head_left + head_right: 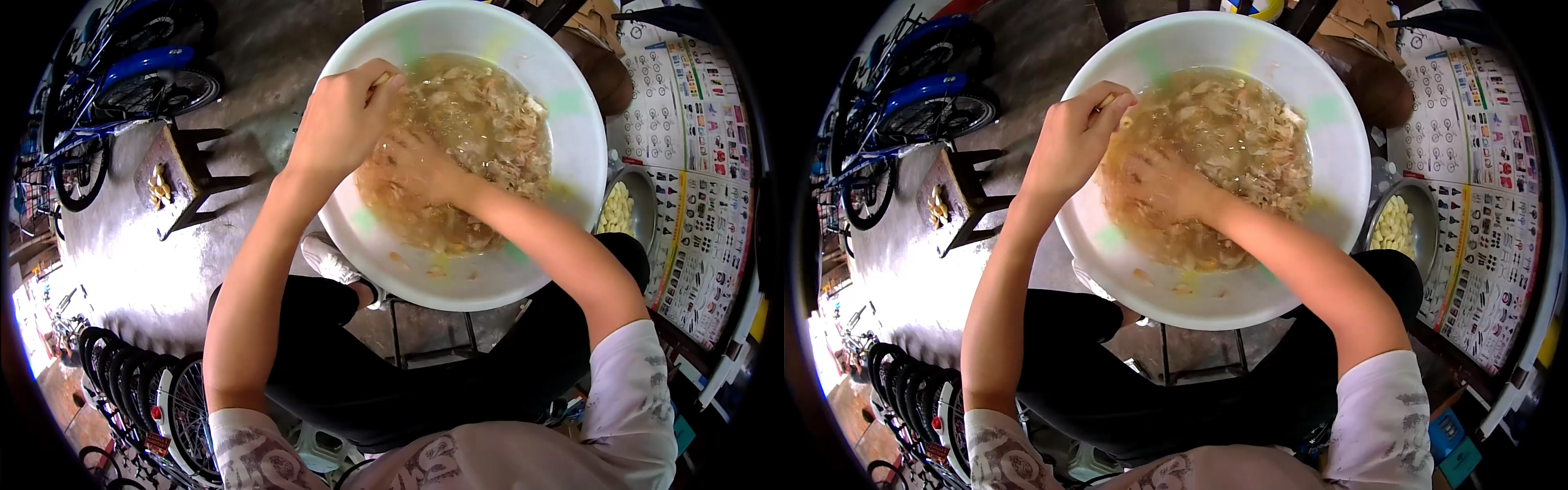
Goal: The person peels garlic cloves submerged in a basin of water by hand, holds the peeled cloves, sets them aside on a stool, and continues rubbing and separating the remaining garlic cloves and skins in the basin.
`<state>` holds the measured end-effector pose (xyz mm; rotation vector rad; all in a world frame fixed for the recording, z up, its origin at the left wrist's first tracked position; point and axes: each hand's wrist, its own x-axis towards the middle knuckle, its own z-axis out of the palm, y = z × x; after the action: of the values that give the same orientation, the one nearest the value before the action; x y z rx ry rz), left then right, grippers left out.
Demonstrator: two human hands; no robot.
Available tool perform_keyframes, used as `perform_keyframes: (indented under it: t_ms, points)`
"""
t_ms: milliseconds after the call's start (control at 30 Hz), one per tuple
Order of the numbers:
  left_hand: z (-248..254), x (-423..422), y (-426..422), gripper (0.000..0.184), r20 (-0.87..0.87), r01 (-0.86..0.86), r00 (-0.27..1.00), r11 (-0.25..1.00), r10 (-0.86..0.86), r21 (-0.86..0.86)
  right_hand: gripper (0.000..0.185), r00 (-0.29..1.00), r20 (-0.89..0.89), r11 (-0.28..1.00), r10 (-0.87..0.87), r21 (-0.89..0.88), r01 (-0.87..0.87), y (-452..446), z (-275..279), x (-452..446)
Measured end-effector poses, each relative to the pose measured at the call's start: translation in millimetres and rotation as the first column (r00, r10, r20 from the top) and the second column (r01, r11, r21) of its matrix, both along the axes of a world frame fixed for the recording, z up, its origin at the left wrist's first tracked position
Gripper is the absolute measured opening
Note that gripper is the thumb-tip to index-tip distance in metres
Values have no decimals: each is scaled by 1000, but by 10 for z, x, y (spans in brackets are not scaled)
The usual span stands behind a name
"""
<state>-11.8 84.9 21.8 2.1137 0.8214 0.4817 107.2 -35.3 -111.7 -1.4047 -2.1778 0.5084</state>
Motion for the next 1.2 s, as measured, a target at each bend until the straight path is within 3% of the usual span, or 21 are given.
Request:
perform_keyframes:
  t_ms: [33, 167, 233, 267, 333, 433, 567, 633, 667, 700, 767, 800, 867, 900, 933, 1000, 1033, 1100, 1200]
  points:
    - [21, -9, 13, 25, -2, -4, 1000, 1000, 4, -1, 36, 982, 181, 983, -59, 183, 26, 27, -80, -57]
    - [25, -39, 27, 24, -21, -13, 1000, 999, 12, -43, 20, 992, 128, 958, -10, 286, -27, 77, -14, -140]
    - [17, -46, 28, 23, -4, -9, 1000, 1000, 8, -25, 15, 991, 97, 993, -89, 82, 81, 106, 47, -201]
    - [11, -47, 25, 23, -3, -9, 1000, 1000, 9, -27, 15, 991, 98, 993, -88, 82, 80, 128, 83, -212]
    - [-4, -52, 29, 23, -1, -9, 1000, 1000, 9, -27, 11, 973, 229, 990, 13, -140, 19, 185, 162, -208]
    - [-22, -59, 21, 23, 1, 6, 1000, 1000, -6, 10, 14, 955, 281, 976, 96, -216, -35, 213, 327, -151]
    - [-6, -30, 32, 23, -7, -6, 1000, 1000, 6, -11, 17, 970, 241, 989, 28, -148, 9, 110, 549, -10]
    - [-10, -31, 26, 23, -18, -11, 1000, 1000, 11, -29, 45, 995, 0, 772, 95, -631, -74, 135, 945, 49]
    - [-12, -30, 25, 23, -14, -8, 1000, 1000, 8, -13, 45, 996, 3, 773, 94, -630, -71, -3, 944, 83]
    - [-15, -31, 24, 23, -10, -6, 1000, 1000, 6, 3, 63, 981, 114, 844, 155, -532, -71, -191, 961, 120]
    - [-24, -32, 19, 23, -24, -2, 1000, 1000, 2, 15, 96, 950, 19, 709, 311, -671, -219, -256, 1013, 201]
    - [-26, -24, 14, 23, -39, 3, 999, 1000, -2, 24, 96, 950, 22, 710, 312, -670, -218, -306, 974, 154]
    - [-28, -6, -1, 24, -40, 4, 999, 1000, -2, 29, 92, 975, 101, 898, 199, -416, -140, -459, 781, -32]
    - [-33, 0, -7, 24, -45, 4, 999, 999, -2, 31, 72, 965, 212, 949, 152, -304, -82, -443, 719, -90]
    - [-46, 8, -2, 24, -45, 4, 999, 999, -2, 33, 72, 965, 213, 949, 152, -303, -82, -418, 628, -92]
    - [-76, 14, 6, 25, -22, 10, 1000, 999, -10, 30, 45, 897, 366, 968, 248, -140, -210, -356, 411, -69]
    - [-77, 17, 2, 25, -24, 15, 1000, 999, -14, 29, 45, 899, 365, 968, 244, -141, -206, -351, 309, -85]
    - [-70, 30, -3, 25, -27, 8, 1000, 1000, -7, 21, 32, 832, 528, 960, 168, 103, -259, -318, 203, -112]
    - [-64, 40, 9, 25, -44, 9, 999, 1000, -8, 24, 34, 869, 421, 942, 260, 87, -324, -206, 200, -61]
